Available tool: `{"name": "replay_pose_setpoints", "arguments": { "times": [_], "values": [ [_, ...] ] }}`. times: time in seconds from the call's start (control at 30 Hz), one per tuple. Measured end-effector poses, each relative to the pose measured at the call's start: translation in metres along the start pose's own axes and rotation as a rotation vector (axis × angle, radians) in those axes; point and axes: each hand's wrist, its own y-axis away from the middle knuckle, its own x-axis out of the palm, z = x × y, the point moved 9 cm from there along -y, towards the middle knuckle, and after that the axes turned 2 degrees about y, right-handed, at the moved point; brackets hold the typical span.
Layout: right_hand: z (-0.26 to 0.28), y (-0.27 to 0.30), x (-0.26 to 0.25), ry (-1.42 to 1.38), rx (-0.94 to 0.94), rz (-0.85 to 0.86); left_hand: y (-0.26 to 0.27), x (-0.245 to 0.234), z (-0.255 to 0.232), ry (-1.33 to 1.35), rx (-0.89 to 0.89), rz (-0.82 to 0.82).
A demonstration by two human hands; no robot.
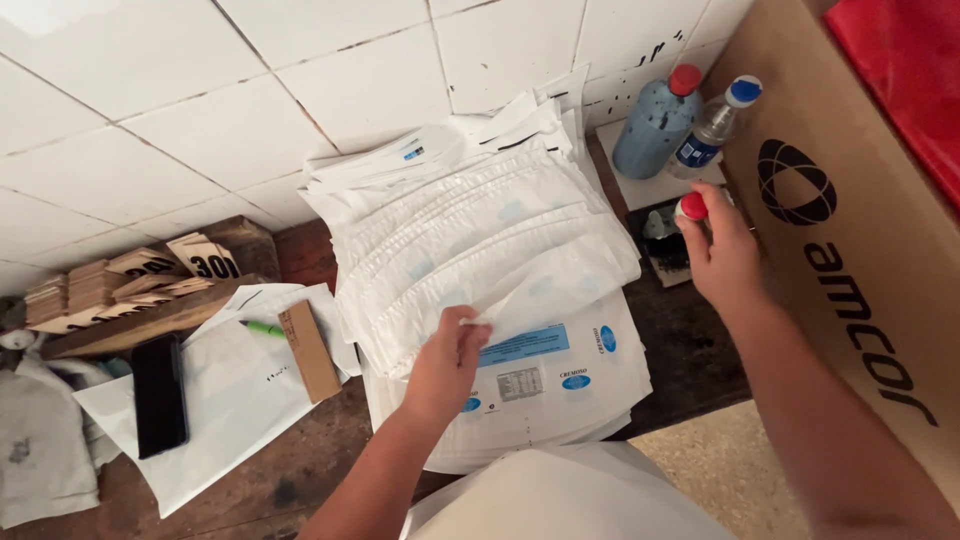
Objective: Manually stamping plastic bags for cheese packaging and then placing them into a box.
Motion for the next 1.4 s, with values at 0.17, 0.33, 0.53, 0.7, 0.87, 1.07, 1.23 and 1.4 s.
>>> {"name": "replay_pose_setpoints", "arguments": {
  "times": [0.17,0.33,0.53,0.7,0.87,1.07,1.23,1.4],
  "values": [
    [0.012,-0.012,-0.010,-0.045,0.187,0.094,0.020,0.015,-0.025,-0.076,0.234,0.095],
    [0.003,-0.010,-0.009,-0.057,-0.078,-0.104,0.023,0.049,0.000,-0.415,0.454,0.185],
    [0.044,0.036,-0.038,-0.339,0.054,-0.181,0.020,0.047,0.026,-0.564,0.673,0.175],
    [0.105,0.114,0.034,-0.296,-0.243,0.076,0.018,0.038,0.019,-0.604,0.638,0.210],
    [0.127,0.136,0.054,-0.135,-0.389,-0.014,0.011,0.042,0.031,-0.633,0.617,0.232],
    [0.092,0.116,0.047,-0.469,-0.038,0.091,-0.004,0.047,0.048,-0.657,0.691,0.107],
    [0.084,0.115,-0.021,-0.586,0.149,-0.091,-0.005,0.040,0.038,-0.524,0.713,0.035],
    [0.111,0.140,0.012,-0.227,-0.076,0.221,-0.004,0.022,0.013,-0.249,0.631,0.007]
  ]
}}
